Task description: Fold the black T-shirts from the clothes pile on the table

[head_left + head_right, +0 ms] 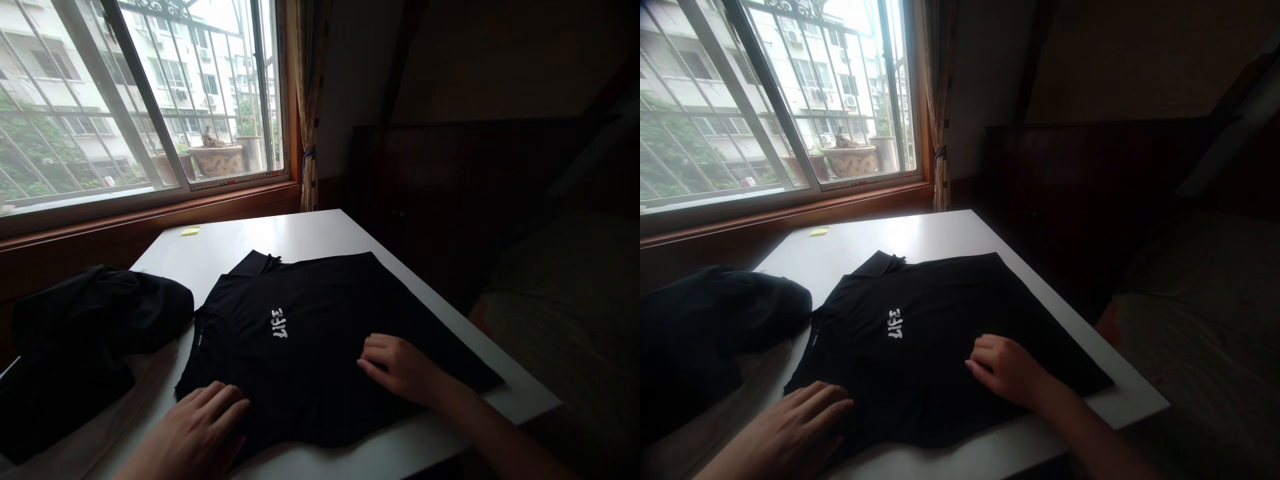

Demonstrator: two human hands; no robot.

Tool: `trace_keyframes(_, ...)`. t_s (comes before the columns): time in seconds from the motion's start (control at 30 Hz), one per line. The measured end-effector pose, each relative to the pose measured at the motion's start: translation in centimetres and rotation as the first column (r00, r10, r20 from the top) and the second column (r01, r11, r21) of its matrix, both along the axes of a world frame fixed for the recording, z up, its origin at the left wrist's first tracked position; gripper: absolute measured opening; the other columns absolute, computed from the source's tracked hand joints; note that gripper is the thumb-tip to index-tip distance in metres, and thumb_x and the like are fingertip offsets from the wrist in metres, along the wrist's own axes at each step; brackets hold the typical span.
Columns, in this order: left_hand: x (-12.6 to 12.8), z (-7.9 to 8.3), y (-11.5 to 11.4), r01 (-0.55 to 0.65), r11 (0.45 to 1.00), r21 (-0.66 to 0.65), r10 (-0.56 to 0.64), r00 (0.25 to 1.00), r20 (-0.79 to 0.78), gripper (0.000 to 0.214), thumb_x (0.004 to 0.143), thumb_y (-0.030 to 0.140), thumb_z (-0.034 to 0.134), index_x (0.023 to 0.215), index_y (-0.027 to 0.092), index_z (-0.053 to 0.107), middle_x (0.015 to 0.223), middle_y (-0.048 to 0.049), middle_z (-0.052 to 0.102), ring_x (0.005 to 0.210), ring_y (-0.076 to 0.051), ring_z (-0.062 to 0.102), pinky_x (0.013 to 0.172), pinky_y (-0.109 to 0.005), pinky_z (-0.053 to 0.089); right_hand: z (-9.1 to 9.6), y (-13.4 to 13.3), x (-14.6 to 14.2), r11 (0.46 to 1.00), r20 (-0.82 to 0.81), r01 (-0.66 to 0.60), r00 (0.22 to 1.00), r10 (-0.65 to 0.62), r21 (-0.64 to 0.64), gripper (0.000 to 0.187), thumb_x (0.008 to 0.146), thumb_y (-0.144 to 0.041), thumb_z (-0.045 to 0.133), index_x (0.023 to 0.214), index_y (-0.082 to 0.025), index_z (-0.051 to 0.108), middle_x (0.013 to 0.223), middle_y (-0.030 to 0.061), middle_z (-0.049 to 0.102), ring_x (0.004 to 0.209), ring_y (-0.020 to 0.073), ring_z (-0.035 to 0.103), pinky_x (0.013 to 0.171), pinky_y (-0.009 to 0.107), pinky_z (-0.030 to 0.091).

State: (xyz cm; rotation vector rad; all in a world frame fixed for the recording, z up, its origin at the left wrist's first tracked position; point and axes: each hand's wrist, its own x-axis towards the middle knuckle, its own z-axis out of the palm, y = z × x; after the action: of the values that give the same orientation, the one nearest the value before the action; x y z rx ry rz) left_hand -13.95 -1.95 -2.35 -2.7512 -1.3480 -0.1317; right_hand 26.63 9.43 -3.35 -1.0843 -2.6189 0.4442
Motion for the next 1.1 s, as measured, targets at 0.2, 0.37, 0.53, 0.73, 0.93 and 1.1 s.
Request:
trace_keyframes(0.2, 3.2, -0.8, 6.0, 0.001, 0.993, 0.121, -0.002, 1.0, 0.005, 0.055, 0.104, 0.043, 0.05, 0.154, 0.026, 0.037, 0.158, -0.0066, 0.04, 0.144, -0.031, 0.04, 0.114, -0.054, 0.042, -1.7, 3.1, -6.1, 0.99, -0.004, -0.008, 1.0, 0.009, 0.144, 0.048, 0.101, -0.041, 0.049, 0.146, -0.026, 0.05, 0.155, 0.008, 0.047, 0.142, 0.0272, 0.042, 0.118, 0.046, 0.035)
trace_keyframes(0.37, 2.6, -3.7, 12.4, -0.186, 0.975, 0.12, 0.179, 0.981, 0.073, 0.058, 0.106, 0.05, 0.04, 0.157, 0.024, 0.031, 0.165, -0.008, 0.022, 0.152, -0.031, 0.019, 0.117, -0.058, 0.032, -3.3, 5.6, -10.3, 0.987, 0.087, 0.008, 0.996, -0.022, 0.16, 0.063, 0.101, -0.051, 0.046, 0.156, -0.023, 0.036, 0.167, 0.0075, 0.021, 0.154, 0.0288, 0.017, 0.124, 0.052, 0.019)
trace_keyframes(0.53, -0.8, -6.7, 14.9, -0.39, 0.92, 0.023, 0.389, 0.92, 0.058, 0.059, 0.105, 0.049, 0.04, 0.157, 0.024, 0.031, 0.164, -0.0079, 0.023, 0.152, -0.031, 0.017, 0.12, -0.06, 0.022, -4.4, 8.4, -9.0, 0.993, 0.122, 0.09, 0.988, -0.099, 0.079, 0.068, 0.101, -0.062, 0.036, 0.157, -0.023, 0.034, 0.166, 0.0077, 0.024, 0.154, 0.0277, 0.017, 0.124, 0.053, 0.017)
trace_keyframes(0.73, -2.9, -7.6, 14.4, -0.432, 0.902, 0.012, 0.43, 0.9, 0.07, 0.061, 0.103, 0.054, 0.041, 0.158, 0.029, 0.031, 0.165, -0.0051, 0.021, 0.153, -0.031, 0.013, 0.121, -0.057, 0.02, -6.1, 13.6, -0.3, 0.934, 0.186, 0.342, 0.916, -0.356, 0.103, 0.07, 0.101, -0.065, 0.026, 0.16, -0.026, 0.028, 0.167, 0.0063, 0.022, 0.154, 0.026, 0.015, 0.124, 0.053, 0.015)
trace_keyframes(0.93, -2.9, -7.9, 14.4, -0.443, 0.896, 0.022, 0.44, 0.895, 0.074, 0.062, 0.102, 0.056, 0.043, 0.156, 0.027, 0.034, 0.165, -0.0089, 0.023, 0.152, -0.033, 0.017, 0.12, -0.057, 0.022, -6.8, 18.0, 7.8, 0.766, 0.294, 0.633, 0.715, -0.635, 0.112, 0.074, 0.1, -0.062, 0.019, 0.161, -0.02, 0.024, 0.168, 0.0061, 0.016, 0.155, 0.0262, 0.013, 0.124, 0.049, 0.015)
trace_keyframes(1.1, -3.5, -6.4, 15.5, -0.41, 0.912, 0.016, 0.405, 0.905, 0.126, 0.054, 0.103, 0.052, 0.042, 0.15, 0.026, 0.046, 0.158, -0.0106, 0.04, 0.146, -0.034, 0.034, 0.116, -0.055, 0.031, -6.6, 18.9, 9.3, 0.726, 0.305, 0.67, 0.667, -0.68, 0.154, 0.072, 0.1, -0.059, 0.02, 0.159, -0.018, 0.031, 0.167, 0.0064, 0.021, 0.154, 0.028, 0.017, 0.123, 0.053, 0.015)
